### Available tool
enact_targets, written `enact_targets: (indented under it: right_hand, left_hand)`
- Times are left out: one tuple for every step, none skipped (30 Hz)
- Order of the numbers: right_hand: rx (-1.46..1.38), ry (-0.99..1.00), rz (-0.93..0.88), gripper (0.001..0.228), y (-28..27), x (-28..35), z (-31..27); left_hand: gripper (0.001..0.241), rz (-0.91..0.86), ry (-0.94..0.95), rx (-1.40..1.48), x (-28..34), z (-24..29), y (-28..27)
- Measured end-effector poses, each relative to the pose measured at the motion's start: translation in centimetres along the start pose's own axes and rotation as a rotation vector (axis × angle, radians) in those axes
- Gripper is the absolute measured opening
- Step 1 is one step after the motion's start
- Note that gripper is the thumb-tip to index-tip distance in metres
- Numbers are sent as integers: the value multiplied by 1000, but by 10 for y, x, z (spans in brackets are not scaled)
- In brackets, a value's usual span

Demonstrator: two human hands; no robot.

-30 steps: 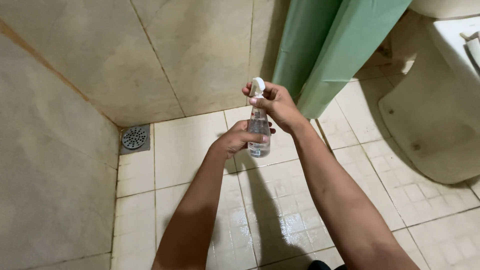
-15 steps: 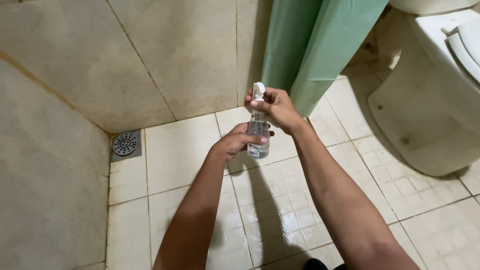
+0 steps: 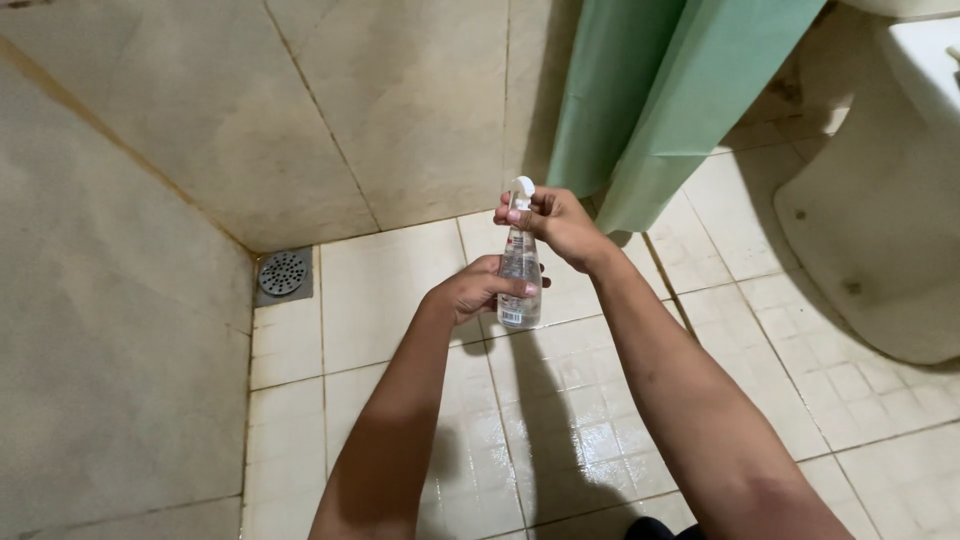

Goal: The person sprays a cleaning solution onto the shower walls and then scrubs the tiled surfaces with a green sponge. They focus on the lower wall sections and the shower ledge, repeatedly applying the cleaner and scrubbing the same areas.

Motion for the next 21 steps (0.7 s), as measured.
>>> enact_targets:
  right_hand:
    - [-2, -1, -5, 34, 4, -1, 2]
    - [-7, 19, -16, 33, 7, -1, 4]
    - [-12, 38, -28, 32, 11, -2, 6]
    - [-13, 38, -34, 32, 15, -2, 5]
    - [-51, 44, -61, 34, 20, -2, 4]
    - [-88, 51, -87, 36, 25, -3, 3]
    - [-89, 52, -96, 36, 28, -5, 3]
    - [-101, 37, -115, 39, 32, -7, 2]
    - [-116, 21, -133, 42, 36, -9, 2]
    - [-118, 22, -140, 42, 41, -9, 2]
    - [-127, 18, -141, 43, 47, -9, 1]
    - [-136, 13, -141, 44, 52, -10, -1]
    - [-138, 14, -148, 44, 57, -10, -1]
    - [-135, 1, -161, 43, 63, -10, -2]
    - [-132, -11, -174, 42, 68, -11, -4]
    - [-135, -10, -181, 42, 73, -12, -3]
    - [-122, -11, -196, 40, 78, -13, -3]
    - [-109, -12, -211, 38, 83, -15, -2]
    - [-111, -10, -218, 38, 87, -16, 0]
    - [-110, -24, -237, 37, 91, -18, 3]
    - [-108, -39, -255, 36, 95, -21, 5]
  left_hand:
    - [51, 6, 0, 0, 3, 0, -2]
    - [50, 34, -13, -34, 6, 0, -4]
    - [48, 62, -26, -68, 9, 0, -6]
    - [48, 68, -25, -67, 12, 0, -9]
    - [48, 69, -11, -36, 14, -1, -12]
    - [48, 70, 3, -5, 17, -1, -15]
    - [48, 78, 4, -2, 21, 1, -17]
    - [48, 81, 4, 5, 24, 3, -19]
    - [48, 83, 3, 10, 28, 4, -20]
    - [48, 91, 2, 11, 31, 2, -23]
    - [49, 99, 9, 3, 33, 2, -26]
    - [49, 106, 15, -6, 36, 2, -30]
    - [49, 113, 15, -5, 40, 2, -32]
    - [50, 132, 16, -9, 44, 2, -35]
    - [51, 151, 16, -13, 49, 3, -37]
    - [51, 159, 16, -12, 54, 6, -38]
    - [53, 193, 8, -31, 59, 9, -39]
    - [54, 227, 0, -50, 65, 12, -40]
    - [54, 234, -1, -49, 70, 13, -42]
    - [54, 258, 13, -57, 75, 15, -43]
    - [53, 280, 29, -66, 80, 18, -45]
Point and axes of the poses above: each hand's wrist, its own x-axis away from the middle knuckle, its own y-axis out of the palm, z = x × y, the point moved 2 cm from there along -x, towards the middle knuckle, and after that the axes turned 8 degrees about z, right-handed, at the moved point
